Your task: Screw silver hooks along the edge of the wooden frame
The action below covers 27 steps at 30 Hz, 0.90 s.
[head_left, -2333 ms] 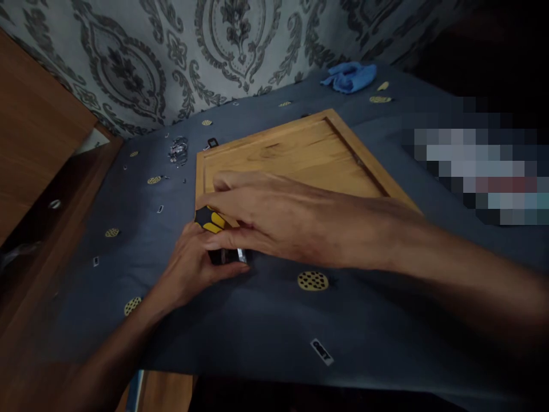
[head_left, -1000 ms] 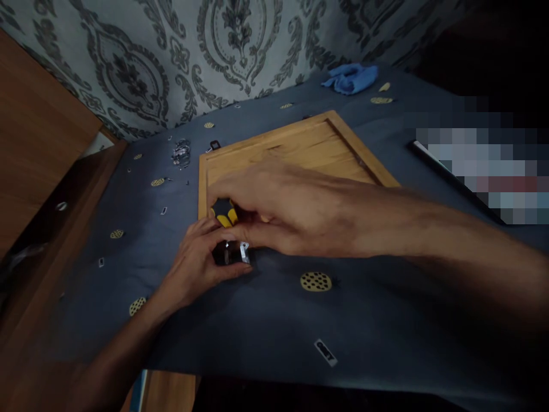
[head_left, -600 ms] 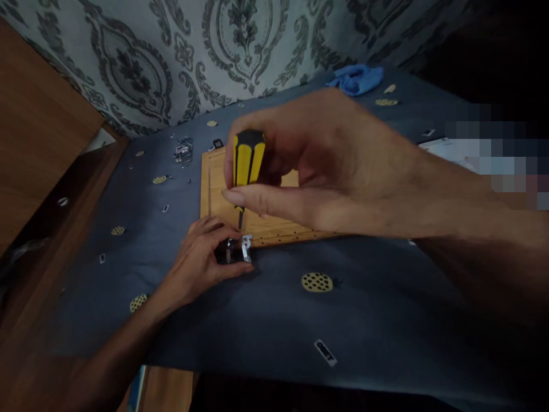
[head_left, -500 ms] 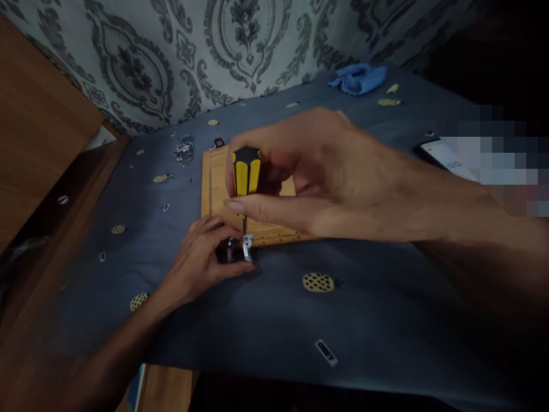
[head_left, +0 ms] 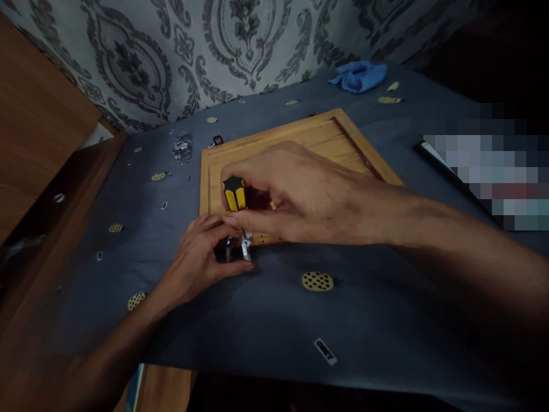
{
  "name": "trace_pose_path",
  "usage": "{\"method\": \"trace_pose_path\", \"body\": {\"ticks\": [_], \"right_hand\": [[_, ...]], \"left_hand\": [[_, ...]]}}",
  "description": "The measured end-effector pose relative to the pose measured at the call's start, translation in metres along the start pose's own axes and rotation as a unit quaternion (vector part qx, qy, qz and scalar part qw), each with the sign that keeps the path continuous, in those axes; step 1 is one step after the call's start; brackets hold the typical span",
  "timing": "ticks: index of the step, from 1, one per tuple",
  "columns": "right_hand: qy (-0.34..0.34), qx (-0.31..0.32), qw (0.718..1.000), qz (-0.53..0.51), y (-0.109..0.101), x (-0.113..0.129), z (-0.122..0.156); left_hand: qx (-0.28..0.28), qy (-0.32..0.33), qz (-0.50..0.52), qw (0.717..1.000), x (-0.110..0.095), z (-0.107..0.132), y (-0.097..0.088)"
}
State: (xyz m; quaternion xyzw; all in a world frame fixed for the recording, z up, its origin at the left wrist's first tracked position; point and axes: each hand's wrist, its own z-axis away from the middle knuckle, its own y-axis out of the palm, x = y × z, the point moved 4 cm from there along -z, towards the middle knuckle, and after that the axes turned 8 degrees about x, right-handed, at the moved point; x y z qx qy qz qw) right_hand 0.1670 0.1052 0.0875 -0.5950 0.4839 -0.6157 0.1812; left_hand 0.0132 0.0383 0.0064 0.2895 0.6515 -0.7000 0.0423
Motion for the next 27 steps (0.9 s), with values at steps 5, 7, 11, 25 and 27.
{"method": "trace_pose_path", "body": {"ticks": [5,7,11,25,27], "right_hand": [[0.001,-0.003,1.0,0.007,-0.0003,0.0012,0.0002],[0.0,0.0,1.0,0.003,0.0006,0.0002,0.0013],[0.002,0.025,0.999,-0.02,0.0033,-0.0025,0.0035],[-0.04,0.004,0.999,-0.004,0.008,-0.0008,0.0002],[-0.053,-0.001,0.999,-0.013,0.0077,-0.0007,0.001]], "left_hand": [[-0.006,-0.003,0.009,1.0,0.0006,-0.0001,0.0002],[-0.005,-0.005,0.011,1.0,0.001,0.0,0.0006],[-0.011,-0.009,0.014,1.0,0.0021,0.0007,0.001],[0.001,-0.025,0.018,1.0,0.004,0.0007,0.0025],[0.0,-0.023,0.016,1.0,0.0039,0.0009,0.0021]]}}
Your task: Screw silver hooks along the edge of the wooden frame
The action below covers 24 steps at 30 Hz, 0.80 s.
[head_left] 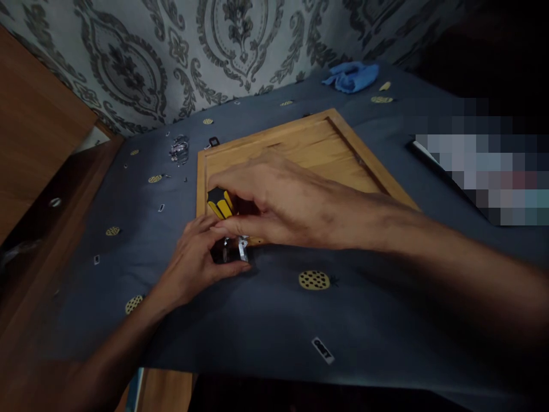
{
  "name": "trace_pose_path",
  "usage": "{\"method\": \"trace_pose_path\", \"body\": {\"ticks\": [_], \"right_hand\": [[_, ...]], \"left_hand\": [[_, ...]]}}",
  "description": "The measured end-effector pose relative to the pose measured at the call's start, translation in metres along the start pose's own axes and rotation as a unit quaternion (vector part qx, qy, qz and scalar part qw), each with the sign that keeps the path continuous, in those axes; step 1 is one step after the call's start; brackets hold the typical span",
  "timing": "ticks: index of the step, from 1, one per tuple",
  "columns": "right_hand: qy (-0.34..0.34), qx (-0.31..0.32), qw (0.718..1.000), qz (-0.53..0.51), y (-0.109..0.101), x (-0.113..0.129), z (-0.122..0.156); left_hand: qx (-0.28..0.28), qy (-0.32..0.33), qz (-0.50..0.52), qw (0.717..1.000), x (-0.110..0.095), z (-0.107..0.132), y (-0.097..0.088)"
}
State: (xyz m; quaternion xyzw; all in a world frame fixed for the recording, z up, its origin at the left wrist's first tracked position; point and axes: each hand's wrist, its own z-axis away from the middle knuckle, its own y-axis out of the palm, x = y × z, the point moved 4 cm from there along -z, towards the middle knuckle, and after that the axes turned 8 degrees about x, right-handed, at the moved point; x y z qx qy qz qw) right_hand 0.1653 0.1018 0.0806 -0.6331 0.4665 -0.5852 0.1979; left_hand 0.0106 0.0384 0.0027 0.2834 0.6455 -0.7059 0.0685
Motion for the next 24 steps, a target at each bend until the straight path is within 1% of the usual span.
{"method": "trace_pose_path", "body": {"ticks": [6,12,18,19,20,23,24], "right_hand": [[0.019,-0.005,1.0,0.014,0.003,-0.002,0.001],[0.022,-0.015,1.0,0.015,0.004,-0.002,-0.001],[0.062,0.014,0.998,0.004,0.002,-0.002,-0.002],[0.065,0.002,0.998,-0.003,-0.001,-0.002,-0.002],[0.065,-0.023,0.998,-0.012,-0.005,-0.001,-0.001],[0.044,-0.15,0.986,-0.054,-0.025,0.004,0.004],[0.038,-0.181,0.981,-0.057,-0.03,0.006,0.006]], "left_hand": [[0.002,0.003,-0.004,1.0,0.001,0.0,0.0],[-0.002,0.008,0.011,1.0,0.001,-0.001,0.001],[0.004,0.001,0.01,1.0,-0.001,-0.001,0.0],[0.007,-0.001,0.009,1.0,-0.001,-0.001,0.0],[0.008,-0.002,0.006,1.0,-0.001,-0.001,0.0],[0.005,0.001,-0.005,1.0,-0.003,-0.001,-0.001],[0.004,0.001,-0.009,1.0,-0.003,-0.001,-0.001]]}}
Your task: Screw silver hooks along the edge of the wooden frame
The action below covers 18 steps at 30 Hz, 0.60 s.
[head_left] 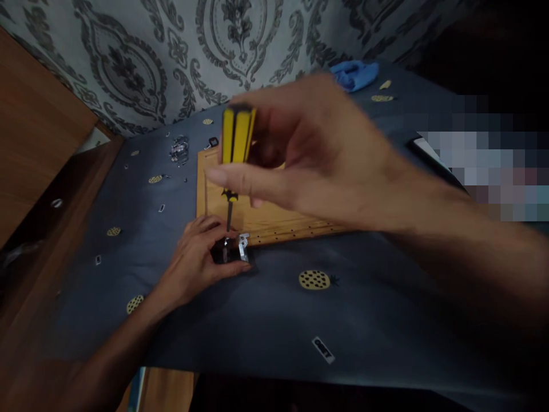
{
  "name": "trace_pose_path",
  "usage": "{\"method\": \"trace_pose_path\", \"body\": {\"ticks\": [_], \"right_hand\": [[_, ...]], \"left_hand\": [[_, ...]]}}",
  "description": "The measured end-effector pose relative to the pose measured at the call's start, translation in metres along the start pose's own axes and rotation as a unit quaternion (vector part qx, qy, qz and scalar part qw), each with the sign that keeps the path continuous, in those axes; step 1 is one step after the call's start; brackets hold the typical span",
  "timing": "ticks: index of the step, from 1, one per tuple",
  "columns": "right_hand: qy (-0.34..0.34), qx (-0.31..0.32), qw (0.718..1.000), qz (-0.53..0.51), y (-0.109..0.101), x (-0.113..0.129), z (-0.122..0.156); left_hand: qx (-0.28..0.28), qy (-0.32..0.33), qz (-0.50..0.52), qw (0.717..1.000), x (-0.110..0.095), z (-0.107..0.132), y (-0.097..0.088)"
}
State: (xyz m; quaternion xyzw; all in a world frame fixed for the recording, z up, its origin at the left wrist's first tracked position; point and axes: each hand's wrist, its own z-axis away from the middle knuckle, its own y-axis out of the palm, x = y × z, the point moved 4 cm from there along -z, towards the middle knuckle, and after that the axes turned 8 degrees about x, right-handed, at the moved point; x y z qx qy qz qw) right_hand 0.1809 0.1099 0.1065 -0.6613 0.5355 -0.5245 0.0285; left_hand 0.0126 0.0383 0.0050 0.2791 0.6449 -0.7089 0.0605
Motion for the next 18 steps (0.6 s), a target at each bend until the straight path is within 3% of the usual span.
{"method": "trace_pose_path", "body": {"ticks": [3,9,18], "right_hand": [[0.004,0.0,1.0,0.024,-0.006,0.0,0.001],[0.036,0.133,0.99,0.031,0.014,-0.012,0.001],[0.047,0.145,0.982,0.109,0.018,-0.014,0.001]], "left_hand": [[0.002,0.005,-0.003,1.0,0.0,0.0,0.0],[-0.006,0.029,-0.001,1.0,-0.001,0.0,-0.001],[-0.012,0.035,-0.016,0.999,-0.001,0.001,0.0]]}}
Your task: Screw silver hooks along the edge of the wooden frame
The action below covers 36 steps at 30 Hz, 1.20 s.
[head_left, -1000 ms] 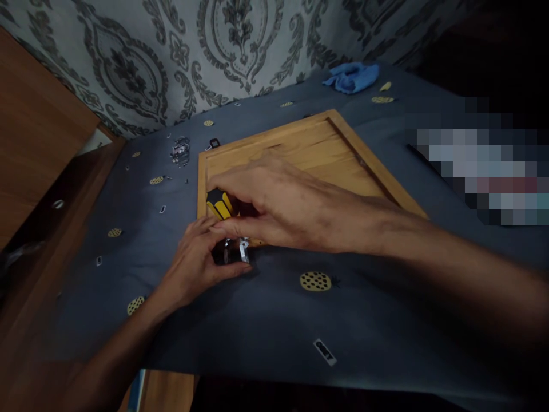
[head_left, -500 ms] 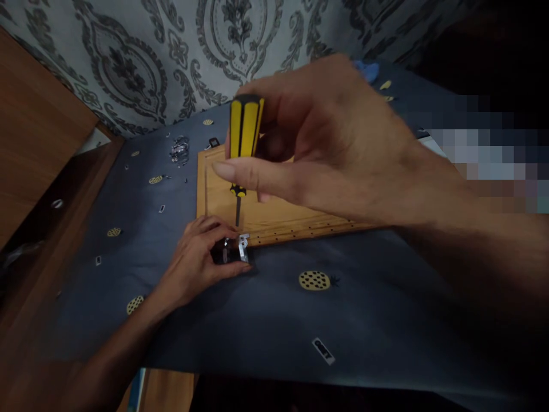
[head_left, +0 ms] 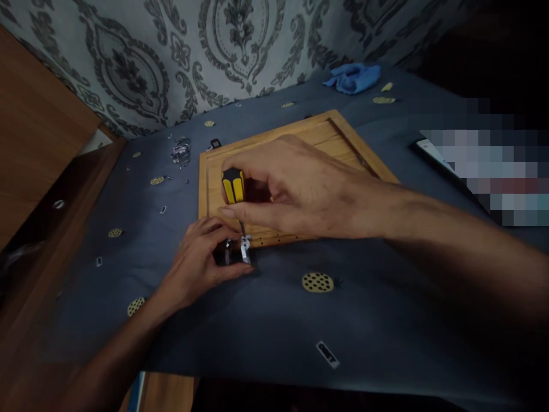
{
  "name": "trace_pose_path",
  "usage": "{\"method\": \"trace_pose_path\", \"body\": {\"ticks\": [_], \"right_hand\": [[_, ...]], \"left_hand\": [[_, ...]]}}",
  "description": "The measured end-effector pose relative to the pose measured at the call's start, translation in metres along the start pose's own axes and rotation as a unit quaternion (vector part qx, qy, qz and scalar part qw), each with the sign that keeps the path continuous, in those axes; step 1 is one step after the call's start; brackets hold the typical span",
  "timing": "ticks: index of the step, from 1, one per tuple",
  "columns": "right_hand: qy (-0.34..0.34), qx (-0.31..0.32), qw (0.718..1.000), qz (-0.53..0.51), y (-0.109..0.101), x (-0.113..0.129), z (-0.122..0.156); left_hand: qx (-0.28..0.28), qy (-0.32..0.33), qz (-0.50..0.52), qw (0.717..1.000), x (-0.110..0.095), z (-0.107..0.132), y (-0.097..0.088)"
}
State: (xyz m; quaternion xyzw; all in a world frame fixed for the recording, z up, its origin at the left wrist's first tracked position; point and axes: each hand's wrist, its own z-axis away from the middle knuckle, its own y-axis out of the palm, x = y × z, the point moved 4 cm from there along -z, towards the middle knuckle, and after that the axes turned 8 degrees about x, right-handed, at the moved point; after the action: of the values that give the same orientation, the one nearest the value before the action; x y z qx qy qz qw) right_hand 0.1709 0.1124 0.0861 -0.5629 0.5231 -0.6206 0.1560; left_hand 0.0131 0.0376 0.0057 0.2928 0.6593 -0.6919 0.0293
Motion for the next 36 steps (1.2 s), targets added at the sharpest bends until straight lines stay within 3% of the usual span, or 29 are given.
{"method": "trace_pose_path", "body": {"ticks": [5,20,30,36], "right_hand": [[0.016,0.011,1.0,0.011,0.002,0.0,0.0],[-0.046,-0.009,0.999,-0.014,0.008,0.001,-0.001],[-0.021,0.02,1.0,0.002,0.012,0.005,-0.001],[-0.051,0.003,0.999,-0.007,0.016,0.005,0.001]], "left_hand": [[-0.008,-0.003,-0.002,1.0,0.0,0.0,0.0],[0.003,-0.013,0.0,1.0,0.001,0.0,0.0],[0.008,-0.022,0.033,0.999,0.003,0.001,0.003],[0.008,-0.032,0.056,0.998,0.003,0.0,0.001]]}}
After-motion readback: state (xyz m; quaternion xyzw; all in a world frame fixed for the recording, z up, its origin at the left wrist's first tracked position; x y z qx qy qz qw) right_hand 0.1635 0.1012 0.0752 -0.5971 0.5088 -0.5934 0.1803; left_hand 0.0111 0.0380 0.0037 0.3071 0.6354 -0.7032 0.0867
